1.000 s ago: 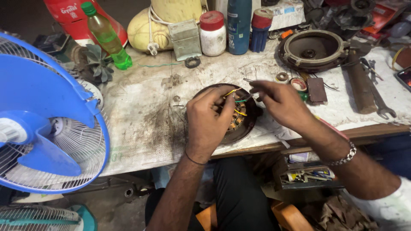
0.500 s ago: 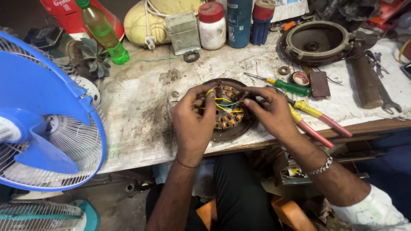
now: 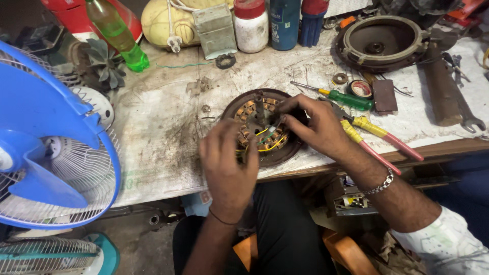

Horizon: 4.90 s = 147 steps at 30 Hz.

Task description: The person works on a disassembled fan motor, adjusting wires and components within the stator. They then separate the rotor and stator, clean the stator housing, and apply lubricant to the bearing area.

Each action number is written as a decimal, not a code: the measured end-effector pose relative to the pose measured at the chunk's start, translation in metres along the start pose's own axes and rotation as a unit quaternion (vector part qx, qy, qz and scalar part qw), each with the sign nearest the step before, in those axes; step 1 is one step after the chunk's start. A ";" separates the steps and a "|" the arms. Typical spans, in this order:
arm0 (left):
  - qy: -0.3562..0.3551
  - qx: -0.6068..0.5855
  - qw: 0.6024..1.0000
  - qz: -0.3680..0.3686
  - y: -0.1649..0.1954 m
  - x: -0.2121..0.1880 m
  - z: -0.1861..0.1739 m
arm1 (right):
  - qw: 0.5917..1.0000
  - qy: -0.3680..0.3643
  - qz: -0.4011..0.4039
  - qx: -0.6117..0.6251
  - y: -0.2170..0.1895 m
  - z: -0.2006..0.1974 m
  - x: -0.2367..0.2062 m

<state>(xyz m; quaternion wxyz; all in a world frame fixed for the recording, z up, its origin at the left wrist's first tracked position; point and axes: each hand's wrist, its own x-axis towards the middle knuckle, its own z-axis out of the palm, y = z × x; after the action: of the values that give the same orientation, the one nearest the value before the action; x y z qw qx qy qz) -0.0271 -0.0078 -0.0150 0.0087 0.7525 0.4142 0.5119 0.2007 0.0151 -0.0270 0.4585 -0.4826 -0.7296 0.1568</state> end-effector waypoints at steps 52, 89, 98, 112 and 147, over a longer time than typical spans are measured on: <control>-0.186 -0.025 0.981 0.049 -0.008 0.016 0.029 | 0.982 -0.171 -0.075 -0.021 0.005 -0.015 0.010; -0.234 0.007 0.968 -0.095 0.005 0.026 0.005 | 0.985 -0.133 -0.076 -0.082 0.007 0.004 -0.018; -0.225 0.031 0.970 -0.084 0.007 0.023 0.005 | 0.986 -0.131 -0.074 -0.077 0.006 0.003 -0.018; -0.248 0.020 0.959 -0.138 0.017 0.024 0.014 | 0.988 -0.114 -0.058 -0.082 0.005 0.000 -0.017; -0.282 -0.008 0.959 0.016 -0.011 0.023 0.004 | 0.988 -0.120 -0.065 -0.078 0.002 0.001 -0.011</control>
<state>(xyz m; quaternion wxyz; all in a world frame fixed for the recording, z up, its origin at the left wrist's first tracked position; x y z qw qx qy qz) -0.0270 0.0159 -0.0039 0.1234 0.8727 0.3789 0.2822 0.2025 0.0070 -0.0343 0.3378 -0.4465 -0.8190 0.1256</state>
